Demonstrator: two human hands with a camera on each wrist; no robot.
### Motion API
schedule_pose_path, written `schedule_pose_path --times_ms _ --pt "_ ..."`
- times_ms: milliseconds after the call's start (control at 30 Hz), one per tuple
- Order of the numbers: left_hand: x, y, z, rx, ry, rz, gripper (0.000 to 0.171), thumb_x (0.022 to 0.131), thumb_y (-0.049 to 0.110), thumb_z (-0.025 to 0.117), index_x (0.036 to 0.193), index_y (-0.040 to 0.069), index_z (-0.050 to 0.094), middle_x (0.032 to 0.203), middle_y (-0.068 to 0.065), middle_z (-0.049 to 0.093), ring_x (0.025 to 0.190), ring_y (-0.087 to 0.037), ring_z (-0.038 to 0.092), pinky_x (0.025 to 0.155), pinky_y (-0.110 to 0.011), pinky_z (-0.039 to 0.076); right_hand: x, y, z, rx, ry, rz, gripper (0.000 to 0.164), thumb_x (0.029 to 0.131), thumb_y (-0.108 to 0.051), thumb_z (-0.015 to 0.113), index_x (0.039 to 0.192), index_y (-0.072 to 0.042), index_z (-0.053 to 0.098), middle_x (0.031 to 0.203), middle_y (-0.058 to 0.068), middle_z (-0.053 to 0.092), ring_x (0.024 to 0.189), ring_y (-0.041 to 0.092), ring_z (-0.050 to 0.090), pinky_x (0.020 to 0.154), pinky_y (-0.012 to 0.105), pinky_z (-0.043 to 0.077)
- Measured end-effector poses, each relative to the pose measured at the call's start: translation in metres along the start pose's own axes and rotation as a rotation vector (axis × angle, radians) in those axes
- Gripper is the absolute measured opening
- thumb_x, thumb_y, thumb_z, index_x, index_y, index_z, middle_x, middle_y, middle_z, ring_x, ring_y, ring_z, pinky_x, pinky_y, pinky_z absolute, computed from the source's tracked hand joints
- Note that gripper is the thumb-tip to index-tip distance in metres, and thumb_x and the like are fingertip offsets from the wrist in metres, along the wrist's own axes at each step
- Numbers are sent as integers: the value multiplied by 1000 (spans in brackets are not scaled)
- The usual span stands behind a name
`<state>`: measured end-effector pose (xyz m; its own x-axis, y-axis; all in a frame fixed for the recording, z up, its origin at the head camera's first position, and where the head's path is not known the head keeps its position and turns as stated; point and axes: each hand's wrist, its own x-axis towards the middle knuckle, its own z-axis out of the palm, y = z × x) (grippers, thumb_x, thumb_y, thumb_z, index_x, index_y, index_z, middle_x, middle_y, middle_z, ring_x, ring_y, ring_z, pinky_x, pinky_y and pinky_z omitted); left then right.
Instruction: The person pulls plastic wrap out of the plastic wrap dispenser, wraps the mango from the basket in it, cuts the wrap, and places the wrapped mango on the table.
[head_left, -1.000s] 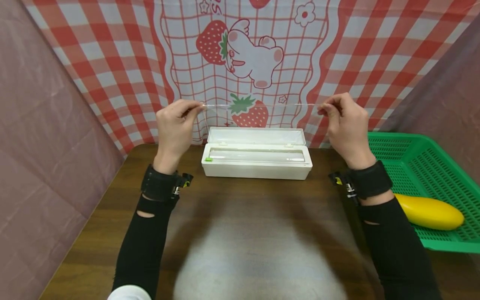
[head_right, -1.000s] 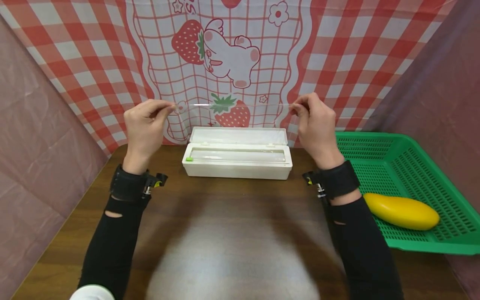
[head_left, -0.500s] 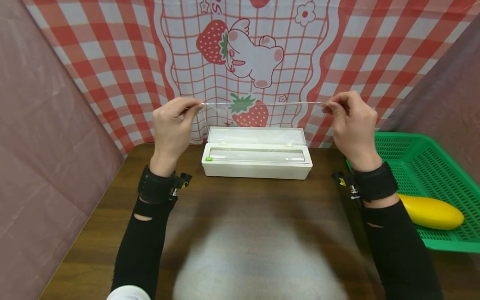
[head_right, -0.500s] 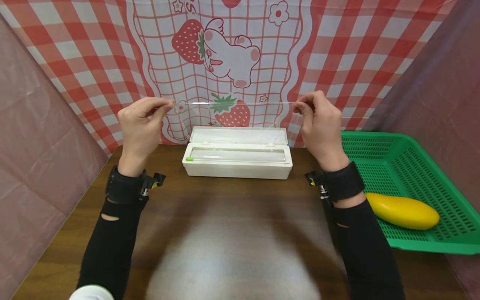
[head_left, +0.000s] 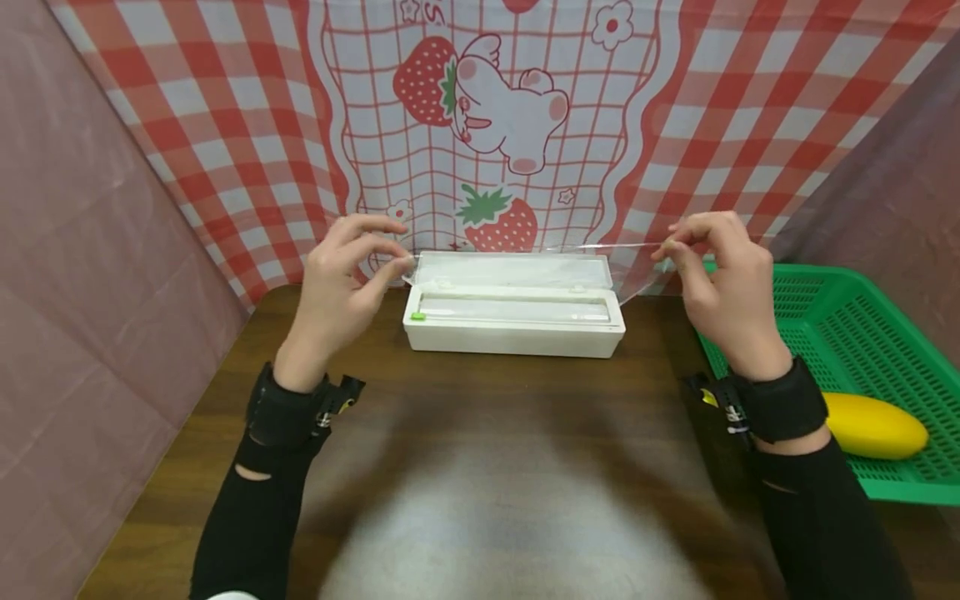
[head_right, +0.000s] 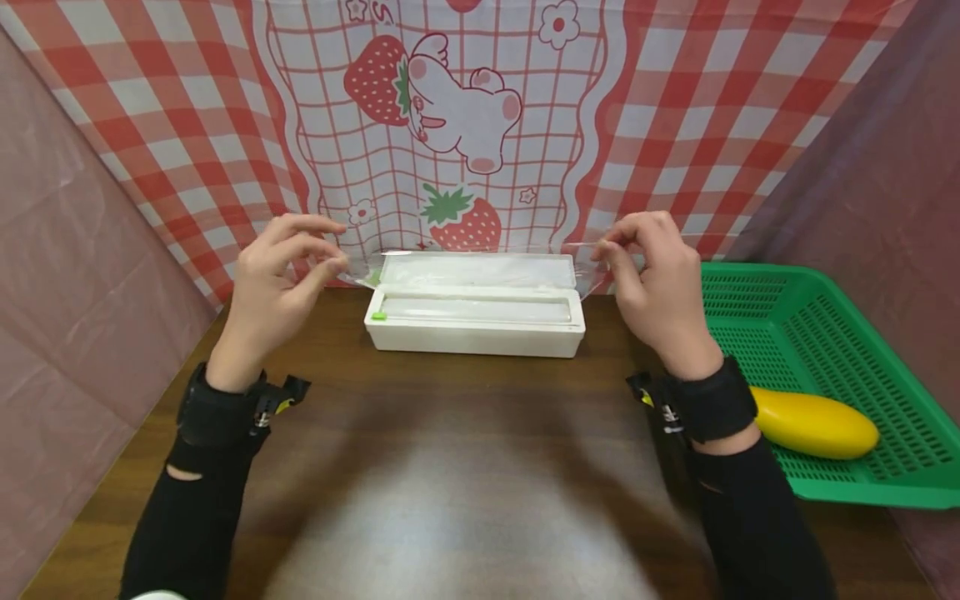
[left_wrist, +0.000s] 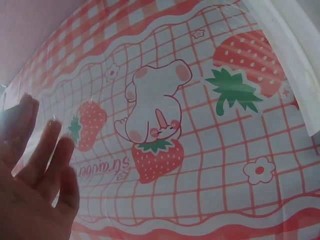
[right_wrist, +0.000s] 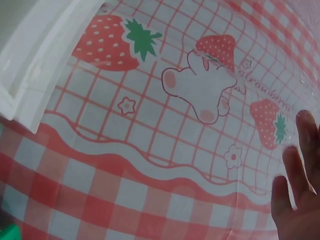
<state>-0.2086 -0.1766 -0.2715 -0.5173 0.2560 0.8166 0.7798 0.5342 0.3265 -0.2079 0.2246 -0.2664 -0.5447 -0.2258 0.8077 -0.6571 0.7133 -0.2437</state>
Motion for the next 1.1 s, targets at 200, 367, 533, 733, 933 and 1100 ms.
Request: schedule_pose_path --times_ms 200,367,533,733,933,1100 --pt "-13 3 -15 -104 -235 -90 4 92 11 72 96 10 72 93 3 70 85 -11 62 73 -28 47 -14 -6 -10 168 -128 68 8 92 7 65 98 4 61 86 7 68 72 3 55 63 19 38" --pt "-22 -1 -25 -226 -419 -133 2 94 13 71 95 11 71 86 9 67 78 -12 58 72 -28 46 -24 -4 -17 321 -314 72 11 93 9 63 96 -1 61 81 -2 66 70 7 62 61 17 47" --pt "-31 -5 -26 -354 -612 -158 9 94 9 70 93 17 68 86 7 68 78 -13 61 72 -29 48 -35 -1 -18 482 -502 74 10 96 6 60 97 -4 60 81 -4 65 69 11 63 60 21 51" --pt "-47 -9 -17 -473 -850 -199 8 97 15 66 90 19 67 86 7 68 83 -13 64 79 -34 53 -53 3 -15 616 -753 96 22 94 10 59 99 -12 58 82 -2 67 73 13 64 66 28 55" --pt "-73 -12 -1 -496 -1056 -198 9 96 14 66 89 18 68 85 8 69 85 -10 66 82 -35 54 -76 1 -2 618 -939 76 12 98 -4 61 98 -16 59 80 -9 64 68 10 59 59 27 50" --pt "-94 -14 15 -469 -1155 -219 10 94 11 67 87 18 71 83 11 67 81 -6 64 80 -34 55 -98 5 13 620 -1044 97 6 101 -15 59 96 -18 59 79 -7 64 66 14 57 57 24 45"
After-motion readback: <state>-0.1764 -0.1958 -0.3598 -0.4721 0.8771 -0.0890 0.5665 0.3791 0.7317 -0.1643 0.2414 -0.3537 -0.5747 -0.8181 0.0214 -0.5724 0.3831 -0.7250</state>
